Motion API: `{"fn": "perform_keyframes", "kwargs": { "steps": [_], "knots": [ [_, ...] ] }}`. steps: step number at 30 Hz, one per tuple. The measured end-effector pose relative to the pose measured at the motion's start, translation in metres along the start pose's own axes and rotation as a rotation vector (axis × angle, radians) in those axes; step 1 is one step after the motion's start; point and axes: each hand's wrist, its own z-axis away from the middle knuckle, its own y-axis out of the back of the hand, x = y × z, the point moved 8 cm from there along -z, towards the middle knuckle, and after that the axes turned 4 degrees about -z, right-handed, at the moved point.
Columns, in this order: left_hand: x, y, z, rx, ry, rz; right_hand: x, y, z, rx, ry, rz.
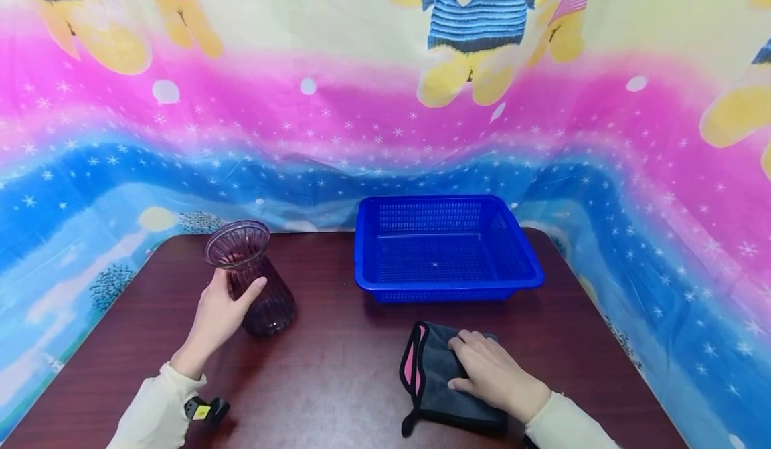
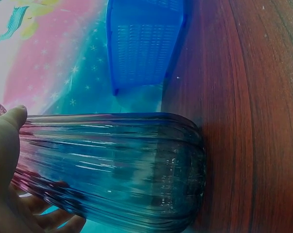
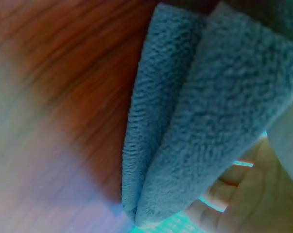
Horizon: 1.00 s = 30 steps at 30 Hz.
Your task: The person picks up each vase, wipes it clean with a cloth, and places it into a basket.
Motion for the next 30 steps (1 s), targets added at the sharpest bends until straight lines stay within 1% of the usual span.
{"fn": "perform_keyframes", "kwargs": {
  "steps": [5,10,14,20,24,27,30],
  "knots": [
    [0.001,0.001,0.000,0.002,0.003,0.004,-0.005,0.001,-0.005,-0.002,0.008,-0.014],
    [0.000,0.001,0.001,-0.004,-0.004,0.007,-0.008,0.002,-0.009,0.033,0.061,-0.026],
    [0.000,0.000,0.001,-0.010,-0.008,0.009,-0.007,0.001,-0.008,0.047,0.075,-0.045],
    [0.000,0.001,0.001,-0.004,-0.010,0.011,-0.003,-0.001,-0.008,0.027,0.078,-0.110],
    [0.000,0.002,0.001,0.005,-0.016,0.010,0.000,-0.002,-0.007,-0.010,0.073,-0.147],
    [-0.001,0.001,0.001,0.009,-0.019,0.014,0.002,-0.002,-0.005,-0.040,0.065,-0.159],
    [-0.001,0.001,0.001,0.011,-0.024,0.020,0.005,-0.002,-0.003,-0.044,0.056,-0.168]
  ]
}}
